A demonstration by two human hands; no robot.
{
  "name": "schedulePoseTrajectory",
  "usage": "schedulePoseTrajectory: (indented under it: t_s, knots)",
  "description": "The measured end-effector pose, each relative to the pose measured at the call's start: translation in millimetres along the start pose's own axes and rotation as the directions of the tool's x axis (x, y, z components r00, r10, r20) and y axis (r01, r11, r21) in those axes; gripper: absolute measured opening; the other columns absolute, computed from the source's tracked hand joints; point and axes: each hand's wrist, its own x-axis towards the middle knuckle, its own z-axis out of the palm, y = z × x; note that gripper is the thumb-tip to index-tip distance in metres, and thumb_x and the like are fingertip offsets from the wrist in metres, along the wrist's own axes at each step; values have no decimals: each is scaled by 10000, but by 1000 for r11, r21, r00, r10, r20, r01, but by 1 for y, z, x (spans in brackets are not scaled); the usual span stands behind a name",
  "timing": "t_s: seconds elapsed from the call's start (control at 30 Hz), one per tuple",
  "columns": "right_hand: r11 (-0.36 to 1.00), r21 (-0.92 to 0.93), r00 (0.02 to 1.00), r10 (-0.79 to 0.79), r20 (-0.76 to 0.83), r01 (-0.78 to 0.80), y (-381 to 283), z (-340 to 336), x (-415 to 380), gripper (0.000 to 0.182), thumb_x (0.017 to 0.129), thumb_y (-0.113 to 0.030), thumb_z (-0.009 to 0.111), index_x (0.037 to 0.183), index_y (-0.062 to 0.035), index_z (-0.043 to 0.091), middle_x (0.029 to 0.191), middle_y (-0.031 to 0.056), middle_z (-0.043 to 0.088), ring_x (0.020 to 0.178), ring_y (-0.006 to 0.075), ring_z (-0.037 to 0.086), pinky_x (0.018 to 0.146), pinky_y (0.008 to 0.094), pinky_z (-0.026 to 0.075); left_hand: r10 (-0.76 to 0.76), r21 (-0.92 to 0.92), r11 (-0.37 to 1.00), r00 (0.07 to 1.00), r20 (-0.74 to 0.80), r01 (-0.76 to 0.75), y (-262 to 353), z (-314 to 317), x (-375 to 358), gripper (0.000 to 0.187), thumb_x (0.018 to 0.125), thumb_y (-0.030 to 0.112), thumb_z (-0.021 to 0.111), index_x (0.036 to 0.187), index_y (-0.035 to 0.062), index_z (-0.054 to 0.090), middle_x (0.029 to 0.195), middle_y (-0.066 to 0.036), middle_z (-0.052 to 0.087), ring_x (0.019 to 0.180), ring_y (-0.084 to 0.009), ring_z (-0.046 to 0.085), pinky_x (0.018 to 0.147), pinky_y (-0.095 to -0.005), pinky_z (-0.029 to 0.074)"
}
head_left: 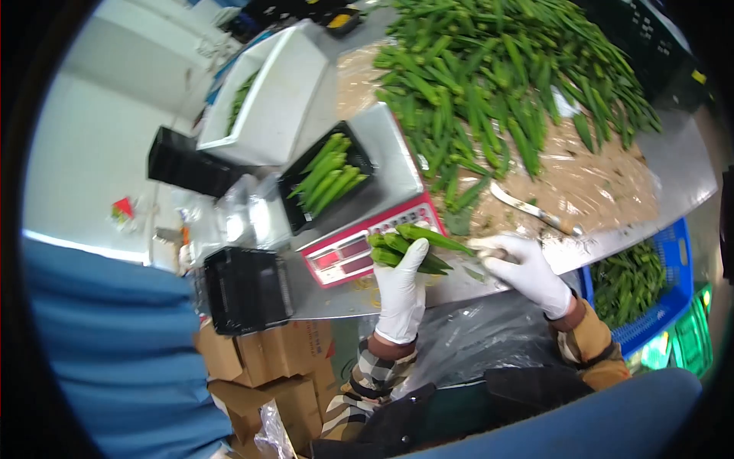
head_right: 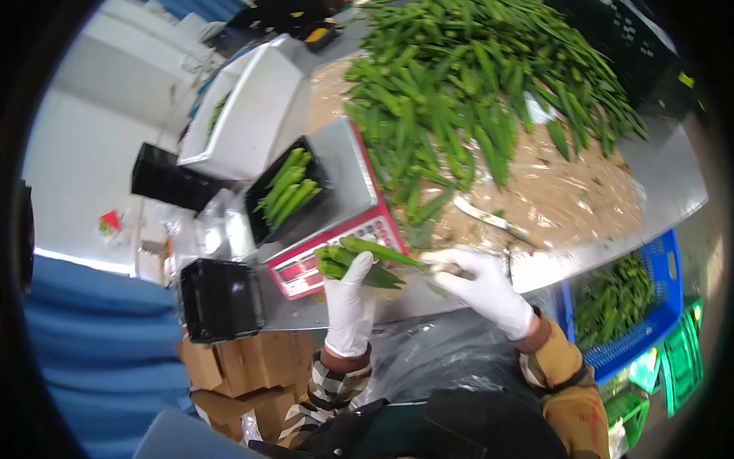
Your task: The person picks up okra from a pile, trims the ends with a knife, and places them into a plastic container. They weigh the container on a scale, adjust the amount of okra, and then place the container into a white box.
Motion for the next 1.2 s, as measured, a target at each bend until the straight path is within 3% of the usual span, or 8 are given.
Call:
schedulePoseTrajectory:
  t_s: [0.1, 0.27, 0.4, 0.43, 0.53, 0.8, 1.1, 1.2]
  knots:
    - [996, 57, 996, 76, -55, -73, 7, 0, 3, 265, 936, -58, 622, 1193, -30, 684, 980, -5, 666, 831, 48, 578, 730, 214, 491, 291, 221, 928, 954, 74, -301, 75, 3, 30, 383, 820, -135, 647, 1115, 69, 511, 1106, -119, 647, 1018, -207, 634, 930, -341, 509]
    - [997, 21, 994, 77, -83, -75, 13, 3, 4, 226, 949, -50, 608, 1157, -17, 692, 934, -12, 678, 820, 53, 582, 710, 211, 480, 658, 631, 423, 699, 278, -650, 163, -19, 103, 345, 818, -111, 657, 1111, 30, 543, 1033, -76, 625, 977, -167, 619, 869, -285, 508]
    - [996, 43, 995, 83, -53, -81, 12, 8, 4, 222, 947, -44, 609, 1148, 5, 688, 974, 4, 690, 837, 51, 584, 726, 209, 480, 255, 861, 38, 838, 482, -507, 168, -37, 145, 382, 888, 91, 689, 1227, 12, 530, 1117, -102, 649, 1065, -199, 609, 975, -323, 463]
    - [995, 52, 995, 89, -49, -86, 8, 10, 2, 222, 954, -47, 595, 1148, 12, 684, 976, 6, 691, 851, 57, 589, 742, 211, 484, 74, 848, 133, 859, 507, -513, 161, -59, 164, 470, 931, 178, 663, 1341, 13, 505, 1199, -123, 646, 1150, -221, 586, 1036, -320, 420]
    - [994, 34, 992, 106, -70, -104, 1, 6, -1, 222, 962, -62, 584, 1148, 1, 686, 967, 3, 687, 812, 42, 575, 707, 201, 473, 47, 891, -70, 890, 453, -449, 166, -69, 162, 488, 973, 176, 614, 1413, 7, 489, 1365, -142, 586, 1274, -217, 527, 1085, -312, 379]
    - [988, 5, 980, 156, -124, -156, 6, 7, 7, 206, 973, -96, 578, 1133, -27, 688, 746, -24, 617, 538, 42, 503, 472, 197, 397, 365, 875, 179, 856, 366, -450, 232, -124, 144, 388, 948, 80, 603, 1329, 11, 570, 1275, -113, 646, 1205, -184, 580, 1032, -301, 431]
    - [985, -117, 991, 130, 5, -129, -16, 26, 36, 219, 971, -66, 565, 1144, -20, 691, 786, -5, 643, 625, 47, 568, 549, 201, 452, 384, 876, 267, 878, 286, -403, 226, -156, 123, 370, 983, 74, 559, 1347, 8, 548, 1295, -107, 621, 1201, -169, 568, 1035, -299, 433]
    - [943, -300, 989, -127, 74, 144, -37, 38, 68, 224, 956, -48, 571, 1137, -9, 697, 862, 15, 669, 767, 64, 609, 678, 213, 486, 403, 873, 172, 841, 361, -457, 203, -152, 131, 390, 954, 86, 586, 1337, 15, 556, 1280, -117, 635, 1195, -198, 584, 1036, -321, 436]
